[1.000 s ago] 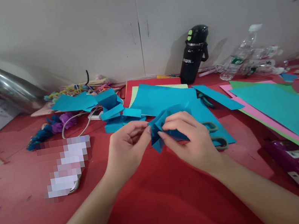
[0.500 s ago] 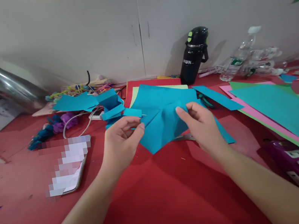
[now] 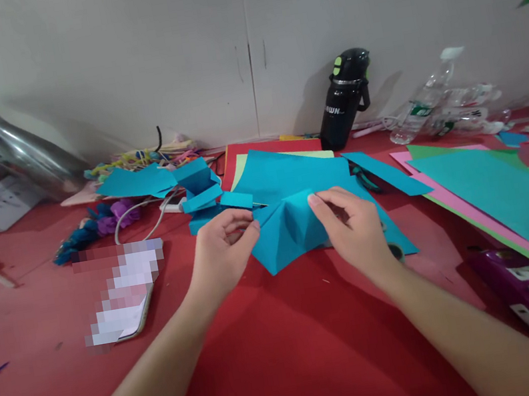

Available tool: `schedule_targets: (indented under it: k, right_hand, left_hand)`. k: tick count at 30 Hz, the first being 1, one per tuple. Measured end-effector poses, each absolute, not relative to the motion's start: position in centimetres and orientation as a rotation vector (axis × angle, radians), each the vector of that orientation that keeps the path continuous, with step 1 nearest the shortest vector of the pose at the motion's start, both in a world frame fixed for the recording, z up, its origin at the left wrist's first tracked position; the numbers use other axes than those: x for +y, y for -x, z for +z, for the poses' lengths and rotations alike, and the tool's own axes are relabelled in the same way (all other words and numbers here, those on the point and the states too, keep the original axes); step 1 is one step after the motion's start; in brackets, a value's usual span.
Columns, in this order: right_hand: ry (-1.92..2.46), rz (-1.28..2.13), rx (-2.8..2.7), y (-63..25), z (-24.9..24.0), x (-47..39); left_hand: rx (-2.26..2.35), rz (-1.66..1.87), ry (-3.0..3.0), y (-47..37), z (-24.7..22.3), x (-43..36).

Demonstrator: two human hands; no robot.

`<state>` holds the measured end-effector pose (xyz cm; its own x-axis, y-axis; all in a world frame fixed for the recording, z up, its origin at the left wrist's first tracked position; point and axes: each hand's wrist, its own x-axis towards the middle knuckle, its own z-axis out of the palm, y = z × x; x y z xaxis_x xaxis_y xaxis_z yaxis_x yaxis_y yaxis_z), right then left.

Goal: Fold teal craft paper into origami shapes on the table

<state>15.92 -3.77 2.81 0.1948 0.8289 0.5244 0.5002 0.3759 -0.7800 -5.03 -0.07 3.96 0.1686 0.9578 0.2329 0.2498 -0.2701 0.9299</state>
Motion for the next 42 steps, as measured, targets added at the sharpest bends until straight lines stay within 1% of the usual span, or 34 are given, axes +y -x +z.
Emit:
schedule_targets:
  k: [2,6,11,23,29,42]
  right_hand:
    - [1.234,0.343,-1.483,-15.6,2.9,-4.0]
    - [1.206,0.436,-1.430,-14.9,3.0,-4.4]
    - [1.179,0.484,-1.571,-13.9,3.7,-5.1]
    - [1.124,0.427,-1.702,-13.3,3.7,-5.1]
    - [1.094,0.450,-1.644,-13.2,3.6,-5.2]
    - [1.168,0.425,-1.752,-13.3,4.5,-5.2]
  left_hand:
    - [1.143,1.136,-1.670,4.7,4.0,-0.5]
    - [1.142,1.169,-1.689,4.2,4.1,-1.5]
    - [1.115,1.182,-1.703,3.7,4.1,-2.2]
    - [0.990,1.140,-1.618,3.6,4.3,-2.3]
    - [0.988,1.157,-1.647,3.5,4.4,-2.4]
    - [0.943,1.147,-1.575,3.3,4.4,-2.5]
